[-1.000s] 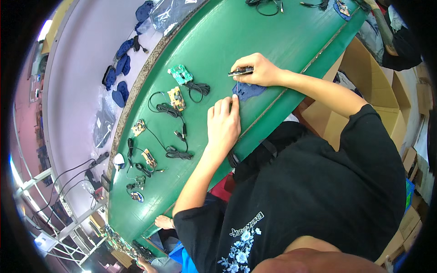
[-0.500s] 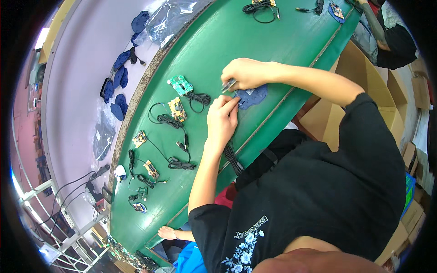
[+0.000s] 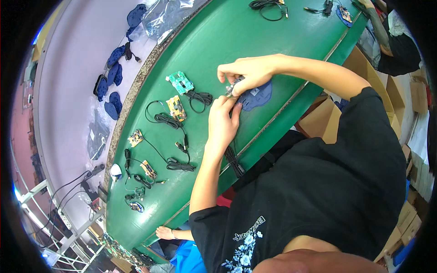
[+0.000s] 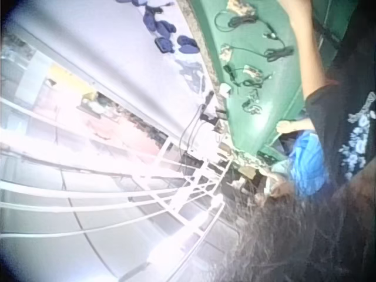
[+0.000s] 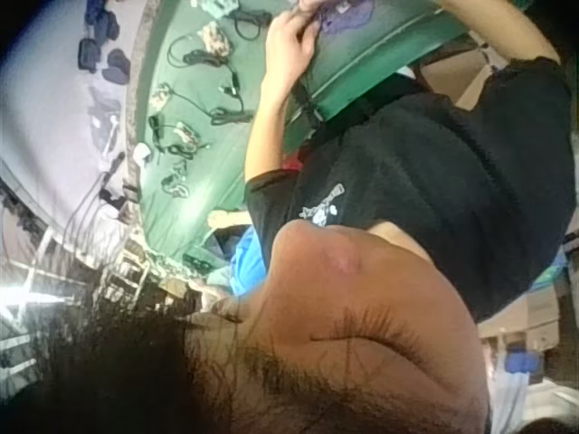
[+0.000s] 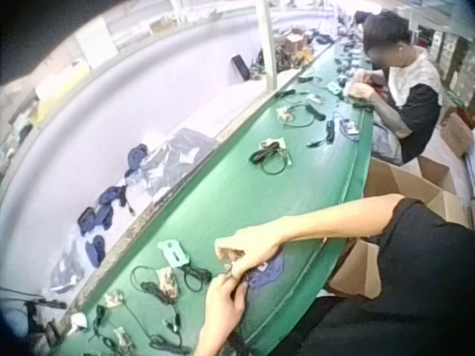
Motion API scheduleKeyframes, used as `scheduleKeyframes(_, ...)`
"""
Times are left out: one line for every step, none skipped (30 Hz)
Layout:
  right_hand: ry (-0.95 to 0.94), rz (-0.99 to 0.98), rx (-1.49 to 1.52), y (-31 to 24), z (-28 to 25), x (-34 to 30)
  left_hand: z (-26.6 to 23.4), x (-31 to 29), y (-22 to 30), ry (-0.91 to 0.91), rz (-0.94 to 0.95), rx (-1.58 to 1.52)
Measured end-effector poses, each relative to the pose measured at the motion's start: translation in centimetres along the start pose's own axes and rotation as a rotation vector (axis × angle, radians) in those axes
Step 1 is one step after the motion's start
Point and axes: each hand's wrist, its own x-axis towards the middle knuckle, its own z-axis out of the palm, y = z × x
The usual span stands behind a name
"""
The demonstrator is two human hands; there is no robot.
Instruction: The person assembles computer mice on a workstation table by connecting wires, fitting circuit boards into mouse base plates, and pressing mouse housings together by hand.
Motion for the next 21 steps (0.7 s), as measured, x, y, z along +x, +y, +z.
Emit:
scheduleKeyframes(-0.024,-0.002,0.149,0.6,0.1,-0.5,-0.1,0.2,0.1,-0.033,-0.02,-0.024)
scheduleKeyframes(-0.048,-0.003,0.298,1.2,0.3,-1.0,-0.2,0.4,0.2,-0.066,-0.04,-0.047)
scheduleKeyframes(-0.025,0.006,0.342,1.8,0.7,-1.5,-0.5,0.6,0.3,-0.064,-0.045,-0.049)
scheduleKeyframes(-0.033,0.006,0.342,2.0,0.7,-2.2,-0.8,0.7,0.3,-0.111,-0.077,-0.08)
scheduleKeyframes(-0.015,-0.072,0.307,2.2,0.6,-2.9,-1.1,0.8,0.3,-0.159,-0.109,-0.11)
scheduleKeyframes(0.005,-0.15,0.273,2.5,0.6,-3.6,-1.1,1.0,0.4,-0.157,-0.115,-0.112)
scheduleKeyframes(0.098,-0.204,0.318,2.8,1.1,-3.9,-1.4,1.3,0.4,-0.183,-0.145,-0.139)
scheduleKeyframes(0.092,-0.208,0.321,3.1,1.6,-4.2,-1.6,1.5,0.5,-0.209,-0.174,-0.167)
scheduleKeyframes(0.175,-0.278,0.28,3.3,2.1,-4.6,-1.7,1.6,0.7,-0.197,-0.169,-0.187)
scheduleKeyframes(0.26,-0.345,0.239,3.4,2.4,-5.0,-1.7,1.7,0.6,-0.196,-0.172,-0.185)
scheduleKeyframes(0.275,-0.299,0.209,3.1,2.6,-5.4,-1.8,1.9,0.5,-0.209,-0.193,-0.194)
scheduleKeyframes(0.302,-0.335,0.099,3.3,2.9,-5.5,-1.8,1.9,0.5,-0.222,-0.212,-0.203)
scheduleKeyframes(0.339,-0.379,0.057,3.4,3.3,-5.5,-1.8,2.0,0.4,-0.226,-0.212,-0.202)
scheduleKeyframes(0.377,-0.422,0.014,3.5,3.5,-5.6,-1.8,2.0,0.4,-0.226,-0.211,-0.198)
scheduleKeyframes(0.38,-0.42,0.015,3.5,3.7,-5.6,-1.8,2.0,0.4,-0.226,-0.208,-0.195)
scheduleKeyframes(0.394,-0.456,-0.019,3.4,3.8,-5.5,-1.8,2.0,0.4,-0.23,-0.208,-0.195)
scheduleKeyframes(0.408,-0.492,-0.053,3.4,3.9,-5.5,-1.8,2.1,0.5,-0.226,-0.211,-0.198)
scheduleKeyframes(0.41,-0.491,-0.052,3.4,3.9,-5.5,-1.8,2.1,0.5,-0.222,-0.213,-0.2)
scheduleKeyframes(0.41,-0.499,-0.101,3.5,4.0,-5.5,-1.8,2.0,0.5,-0.224,-0.213,-0.201)
scheduleKeyframes(0.409,-0.507,-0.15,3.5,4.0,-5.5,-1.7,2.0,0.4,-0.214,-0.208,-0.207)
scheduleKeyframes(0.409,-0.507,-0.149,3.5,4.2,-5.6,-1.7,1.9,0.3,-0.203,-0.204,-0.213)
